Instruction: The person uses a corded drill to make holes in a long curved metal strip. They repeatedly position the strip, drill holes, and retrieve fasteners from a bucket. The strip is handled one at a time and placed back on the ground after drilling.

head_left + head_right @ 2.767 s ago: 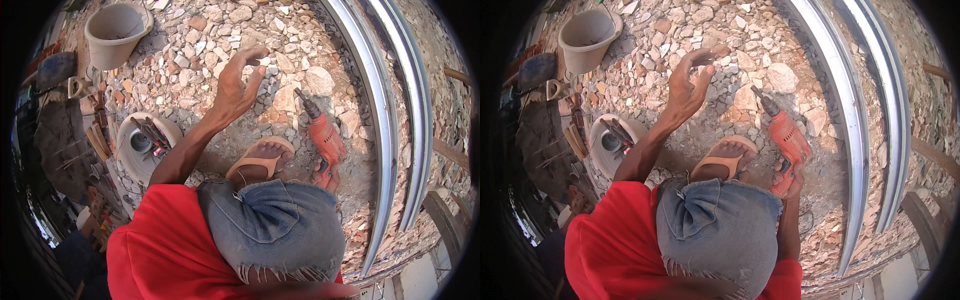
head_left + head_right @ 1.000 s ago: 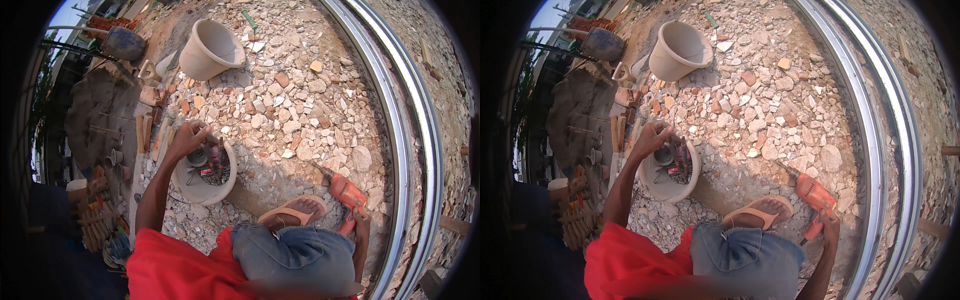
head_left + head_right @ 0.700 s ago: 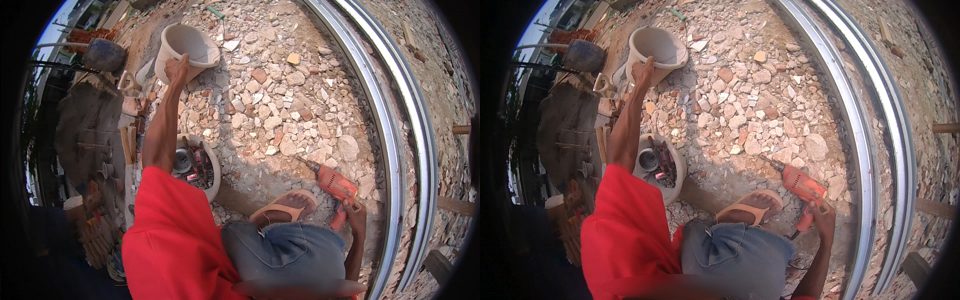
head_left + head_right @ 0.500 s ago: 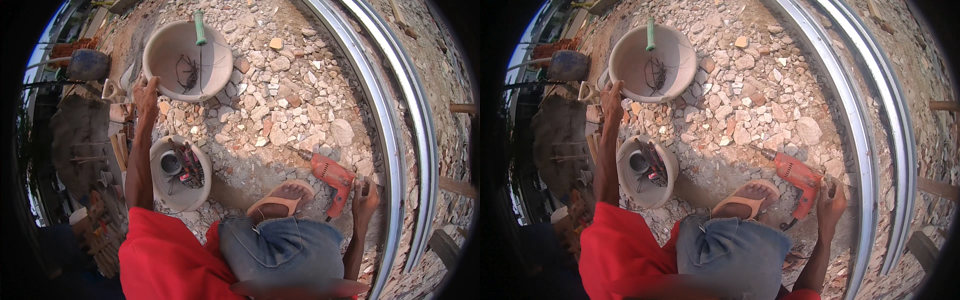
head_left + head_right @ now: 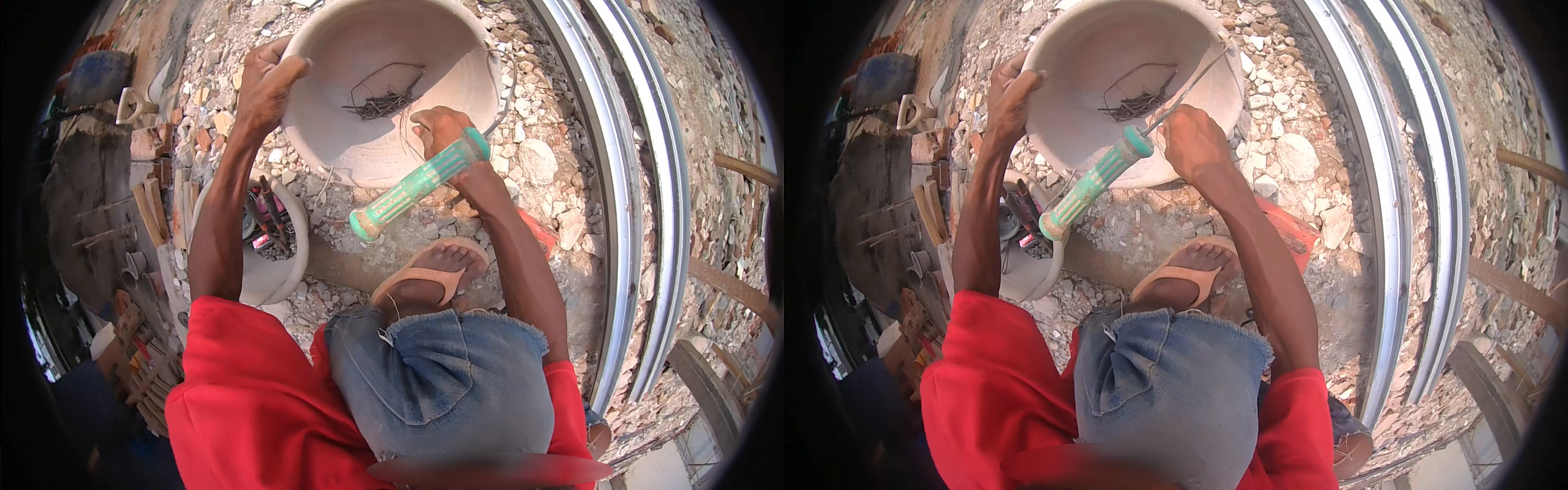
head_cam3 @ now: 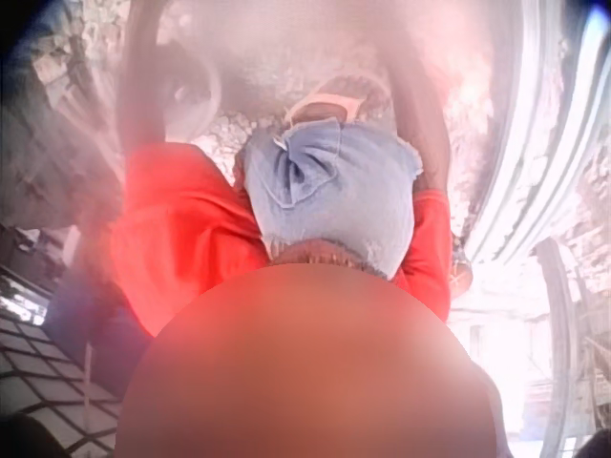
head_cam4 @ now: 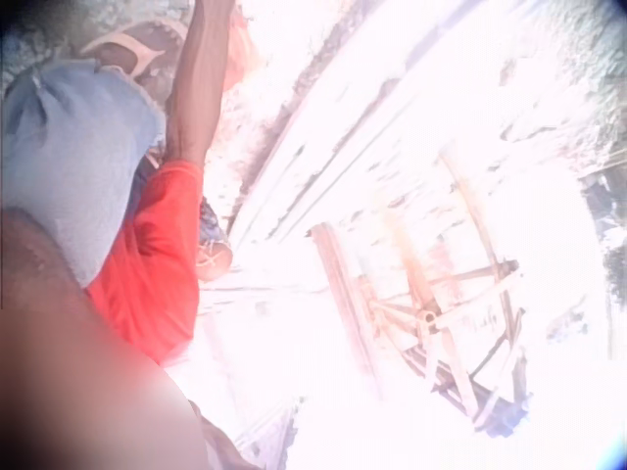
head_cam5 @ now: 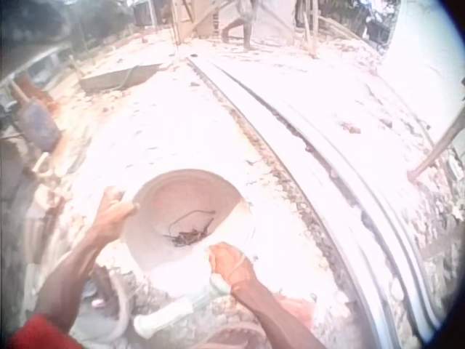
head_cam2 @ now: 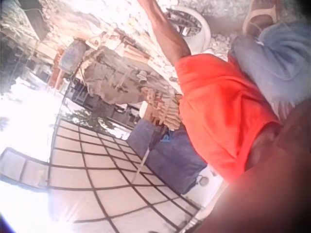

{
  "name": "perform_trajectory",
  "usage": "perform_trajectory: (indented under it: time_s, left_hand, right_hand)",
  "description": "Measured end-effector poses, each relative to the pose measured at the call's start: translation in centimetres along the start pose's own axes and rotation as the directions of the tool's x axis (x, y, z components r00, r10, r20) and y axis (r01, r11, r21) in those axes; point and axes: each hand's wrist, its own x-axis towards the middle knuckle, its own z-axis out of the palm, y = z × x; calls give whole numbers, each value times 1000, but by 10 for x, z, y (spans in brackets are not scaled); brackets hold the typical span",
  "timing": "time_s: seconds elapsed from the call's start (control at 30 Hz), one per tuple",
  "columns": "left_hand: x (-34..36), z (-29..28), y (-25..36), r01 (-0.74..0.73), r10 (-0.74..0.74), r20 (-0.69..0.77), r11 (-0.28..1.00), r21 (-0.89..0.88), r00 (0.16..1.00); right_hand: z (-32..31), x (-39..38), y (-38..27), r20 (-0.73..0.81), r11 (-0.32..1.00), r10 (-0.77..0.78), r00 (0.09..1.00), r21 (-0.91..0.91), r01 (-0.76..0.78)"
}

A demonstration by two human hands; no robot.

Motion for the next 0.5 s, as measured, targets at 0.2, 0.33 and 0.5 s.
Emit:
perform_trajectory:
  time_s: [0.2,0.33,0.5]
  left_hand:
    - [-6,16,3,-115,108,65,987,108,992]
    - [-14,38,11,-119,108,141,990,70,984]
    - [-14,55,15,-181,172,139,982,50,975]
  right_hand:
    - [42,46,-3,50,999,-21,999,-46,23]
    - [60,55,-11,-204,996,-45,978,61,58]
    - [70,45,-8,-215,992,14,976,129,14]
